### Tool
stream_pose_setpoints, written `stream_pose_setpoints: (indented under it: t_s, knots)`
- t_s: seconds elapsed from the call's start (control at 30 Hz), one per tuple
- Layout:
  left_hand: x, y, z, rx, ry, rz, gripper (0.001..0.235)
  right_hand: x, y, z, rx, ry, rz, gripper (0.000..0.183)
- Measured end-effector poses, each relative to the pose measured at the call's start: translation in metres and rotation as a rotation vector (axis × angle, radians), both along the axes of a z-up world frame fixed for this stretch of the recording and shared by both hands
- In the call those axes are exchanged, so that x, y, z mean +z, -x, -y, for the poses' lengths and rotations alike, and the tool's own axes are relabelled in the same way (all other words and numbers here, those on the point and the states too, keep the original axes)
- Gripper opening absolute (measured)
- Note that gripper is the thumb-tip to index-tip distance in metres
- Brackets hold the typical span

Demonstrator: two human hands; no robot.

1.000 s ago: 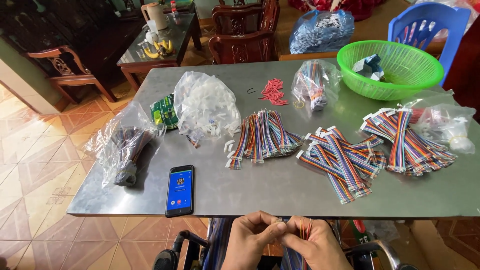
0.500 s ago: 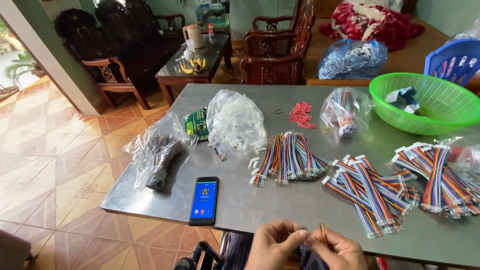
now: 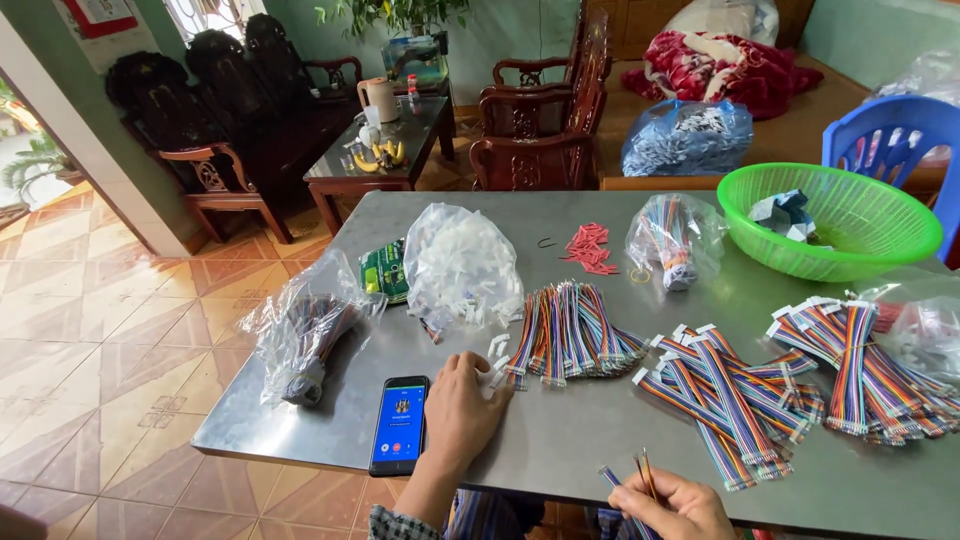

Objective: Assembling wire harnesses by inserting multi-colored wires into plastic connectors on a metal table.

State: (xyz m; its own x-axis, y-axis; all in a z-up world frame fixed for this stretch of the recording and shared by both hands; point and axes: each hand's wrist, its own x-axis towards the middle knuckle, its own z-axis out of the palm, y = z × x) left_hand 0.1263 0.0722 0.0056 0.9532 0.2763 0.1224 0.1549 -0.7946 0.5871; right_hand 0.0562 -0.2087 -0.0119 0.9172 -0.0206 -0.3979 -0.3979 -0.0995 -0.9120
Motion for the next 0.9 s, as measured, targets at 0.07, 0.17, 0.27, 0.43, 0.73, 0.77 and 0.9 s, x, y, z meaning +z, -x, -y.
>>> stream_pose_setpoints:
  t_s: [0.07,0.17,0.27,0.43,0.73,0.77,0.9]
  knots:
    - [0.005,-0.005,-0.004,0.003,0.034,-0.036,0.036,0.004,0.001,0.0,0.019,0.031,0.004,0.021]
    - [0.009,-0.012,-0.009,-0.001,0.078,-0.087,0.024,0.011,0.002,-0.002,0.041,0.053,-0.002,0.023]
    - [0.011,-0.014,-0.013,-0.03,0.082,-0.074,0.011,0.016,0.004,-0.002,0.06,0.047,0.027,0.022]
    - [0.001,0.009,-0.004,-0.063,-0.088,-0.056,0.008,0.019,0.014,0.0,0.127,0.118,0.139,0.023]
    - [0.015,0.11,0.063,-0.162,1.413,-0.223,0.014,0.033,0.024,-0.014,0.202,0.07,0.163,0.016]
    - [0.02,0.112,0.065,-0.054,1.524,-0.302,0.017,0.029,0.025,-0.014,0.203,0.051,0.187,0.017]
    - [0.013,0.115,0.065,-0.016,1.706,-0.344,0.026,0.021,0.025,-0.015,0.254,0.078,0.262,0.031]
